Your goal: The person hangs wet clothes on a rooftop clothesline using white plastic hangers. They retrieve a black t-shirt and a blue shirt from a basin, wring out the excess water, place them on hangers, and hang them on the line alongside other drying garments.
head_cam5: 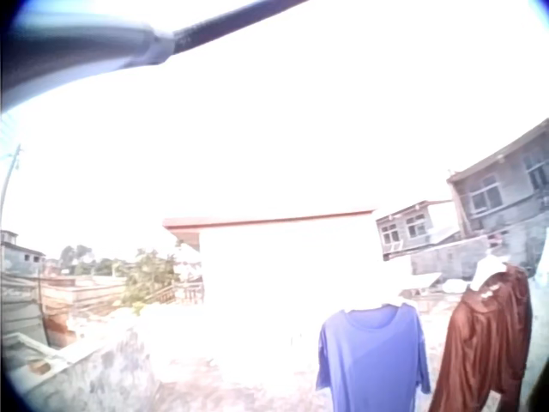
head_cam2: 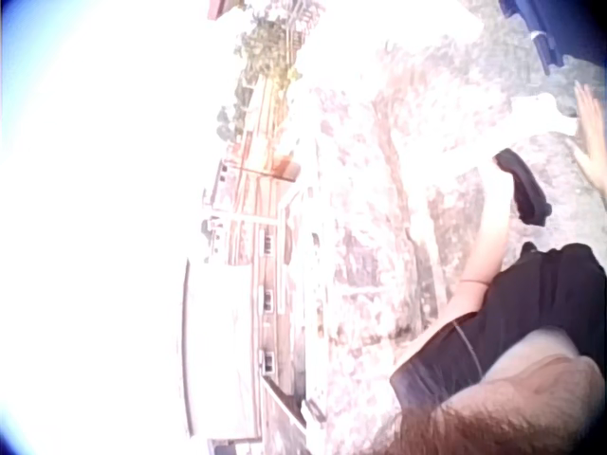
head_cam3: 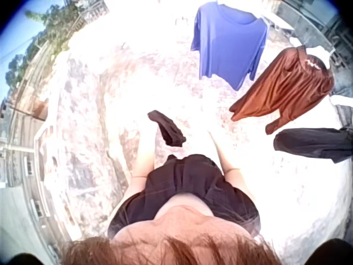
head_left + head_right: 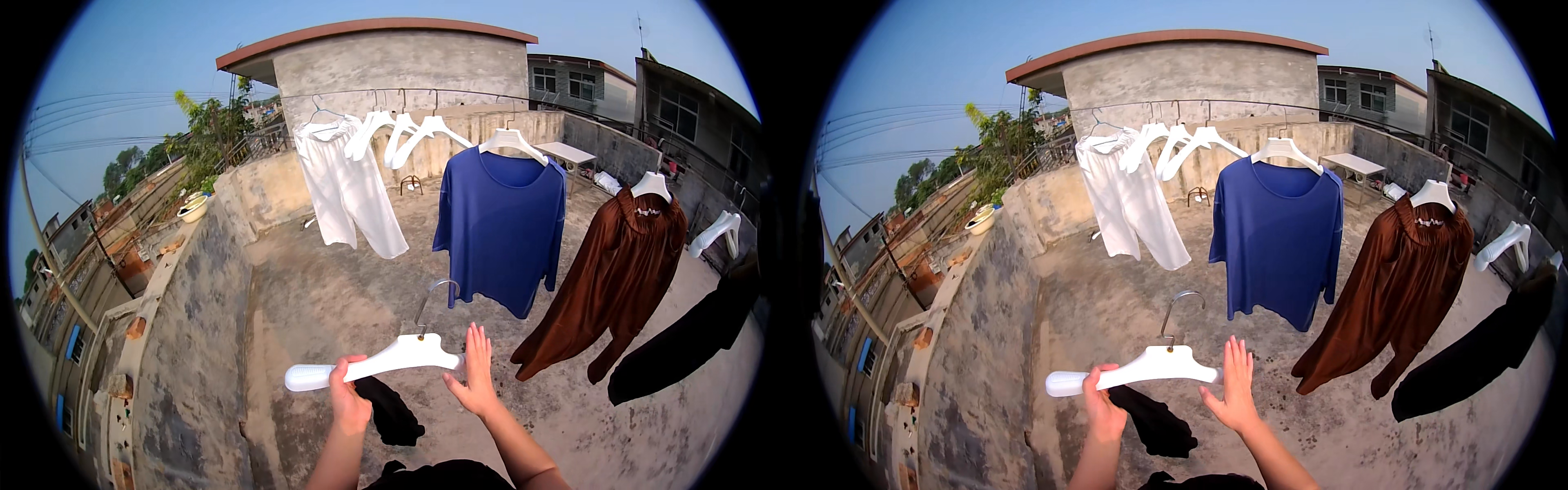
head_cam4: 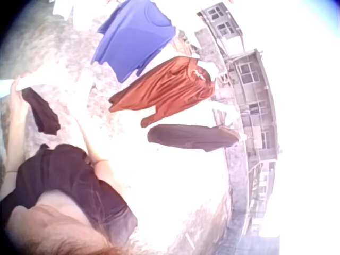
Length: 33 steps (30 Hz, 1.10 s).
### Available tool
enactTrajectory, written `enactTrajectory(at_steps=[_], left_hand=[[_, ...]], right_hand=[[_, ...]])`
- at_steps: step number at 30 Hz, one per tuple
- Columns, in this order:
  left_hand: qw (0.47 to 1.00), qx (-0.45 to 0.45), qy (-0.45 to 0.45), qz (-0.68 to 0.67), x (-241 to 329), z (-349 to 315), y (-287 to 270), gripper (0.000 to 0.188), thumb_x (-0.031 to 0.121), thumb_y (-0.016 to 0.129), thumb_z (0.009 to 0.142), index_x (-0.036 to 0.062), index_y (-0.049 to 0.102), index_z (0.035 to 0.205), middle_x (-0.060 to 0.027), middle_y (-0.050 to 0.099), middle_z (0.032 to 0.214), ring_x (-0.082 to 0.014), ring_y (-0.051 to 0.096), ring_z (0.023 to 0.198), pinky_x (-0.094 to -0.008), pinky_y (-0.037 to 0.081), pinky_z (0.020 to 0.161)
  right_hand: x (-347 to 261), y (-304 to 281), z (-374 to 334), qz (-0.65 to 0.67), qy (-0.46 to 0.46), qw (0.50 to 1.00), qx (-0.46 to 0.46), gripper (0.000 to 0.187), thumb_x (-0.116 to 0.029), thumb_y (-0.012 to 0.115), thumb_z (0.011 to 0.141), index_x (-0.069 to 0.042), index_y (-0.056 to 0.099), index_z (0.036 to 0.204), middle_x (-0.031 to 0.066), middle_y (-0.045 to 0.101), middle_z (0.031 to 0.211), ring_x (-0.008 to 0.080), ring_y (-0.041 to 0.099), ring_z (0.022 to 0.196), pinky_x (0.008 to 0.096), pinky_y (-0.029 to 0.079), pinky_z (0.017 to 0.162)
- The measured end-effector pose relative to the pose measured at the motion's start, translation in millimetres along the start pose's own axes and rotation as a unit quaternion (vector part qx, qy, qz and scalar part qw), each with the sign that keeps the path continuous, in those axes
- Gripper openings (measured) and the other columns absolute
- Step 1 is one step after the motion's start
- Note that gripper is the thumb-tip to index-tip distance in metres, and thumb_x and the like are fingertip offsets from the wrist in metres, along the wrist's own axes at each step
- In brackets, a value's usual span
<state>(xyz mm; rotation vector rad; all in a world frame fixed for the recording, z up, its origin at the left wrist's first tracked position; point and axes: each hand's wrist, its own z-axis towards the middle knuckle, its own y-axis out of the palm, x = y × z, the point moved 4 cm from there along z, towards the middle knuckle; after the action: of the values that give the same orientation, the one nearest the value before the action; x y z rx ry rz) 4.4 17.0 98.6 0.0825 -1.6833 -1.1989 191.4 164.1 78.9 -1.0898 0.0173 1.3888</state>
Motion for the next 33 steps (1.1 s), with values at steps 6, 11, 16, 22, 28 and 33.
enactTrajectory(at_steps=[6, 11, 16, 22, 28, 33], left_hand=[[0.987, -0.073, 0.084, 0.116, 1, -15, 21, 0.026, 0.023, 0.052, 0.088, 0.001, 0.06, 0.099, -0.0096, 0.061, 0.098, -0.0168, 0.053, 0.096, -0.0302, 0.037, 0.09], [0.975, -0.146, 0.099, 0.137, -3, -23, 26, 0.021, 0.012, 0.052, 0.088, -0.001, 0.058, 0.104, -0.0114, 0.062, 0.105, -0.0167, 0.055, 0.098, -0.0301, 0.04, 0.09], [0.966, -0.17, 0.092, 0.17, -2, -22, 18, 0.022, 0.012, 0.053, 0.088, -0.0013, 0.059, 0.104, -0.0097, 0.062, 0.103, -0.0148, 0.054, 0.097, -0.0288, 0.04, 0.089], [0.969, -0.181, 0.076, 0.15, -3, -23, 19, 0.023, 0.013, 0.054, 0.088, -0.0013, 0.06, 0.105, -0.0092, 0.062, 0.103, -0.0144, 0.054, 0.095, -0.0273, 0.039, 0.088], [0.979, -0.159, 0.04, 0.121, -8, -18, 11, 0.023, 0.016, 0.054, 0.086, -0.0019, 0.059, 0.101, -0.01, 0.062, 0.102, -0.0165, 0.054, 0.098, -0.03, 0.038, 0.091], [0.985, -0.115, 0.034, 0.127, -9, -12, 11, 0.025, 0.019, 0.053, 0.087, 0.0007, 0.055, 0.105, -0.0079, 0.06, 0.093, -0.015, 0.054, 0.091, -0.0301, 0.041, 0.085]], right_hand=[[-57, 5, 17, 0.104, 0.011, 0.99, 0.092, 0.113, -0.051, 0.067, 0.076, 0.002, -0.003, 0.146, 0.022, -0.002, 0.154, 0.0371, -0.005, 0.143, 0.0507, -0.003, 0.112], [-80, 19, 20, 0.159, 0.088, 0.975, 0.129, 0.112, -0.041, 0.075, 0.073, 0.002, 0.0, 0.144, 0.0212, 0.009, 0.15, 0.0367, 0.009, 0.138, 0.0489, 0.005, 0.111], [-78, 17, 27, 0.177, 0.096, 0.972, 0.121, 0.072, -0.028, 0.074, 0.074, 0.0, 0.037, 0.13, 0.015, 0.033, 0.13, 0.0281, 0.033, 0.12, 0.0411, 0.028, 0.102], [-51, 14, 30, 0.297, 0.062, 0.937, 0.175, 0.015, -0.015, 0.06, 0.086, -0.001, 0.055, 0.088, 0.0085, 0.057, 0.09, 0.0218, 0.054, 0.083, 0.0319, 0.041, 0.076], [-21, 14, 29, 0.384, 0.0, 0.914, 0.129, 0.016, -0.013, 0.055, 0.091, -0.001, 0.057, 0.08, 0.0046, 0.06, 0.078, 0.014, 0.052, 0.071, 0.0283, 0.041, 0.064], [-30, 6, 26, 0.294, -0.053, 0.948, 0.108, 0.012, -0.012, 0.057, 0.089, -0.001, 0.059, 0.083, 0.0099, 0.063, 0.081, 0.019, 0.057, 0.07, 0.029, 0.044, 0.063]])
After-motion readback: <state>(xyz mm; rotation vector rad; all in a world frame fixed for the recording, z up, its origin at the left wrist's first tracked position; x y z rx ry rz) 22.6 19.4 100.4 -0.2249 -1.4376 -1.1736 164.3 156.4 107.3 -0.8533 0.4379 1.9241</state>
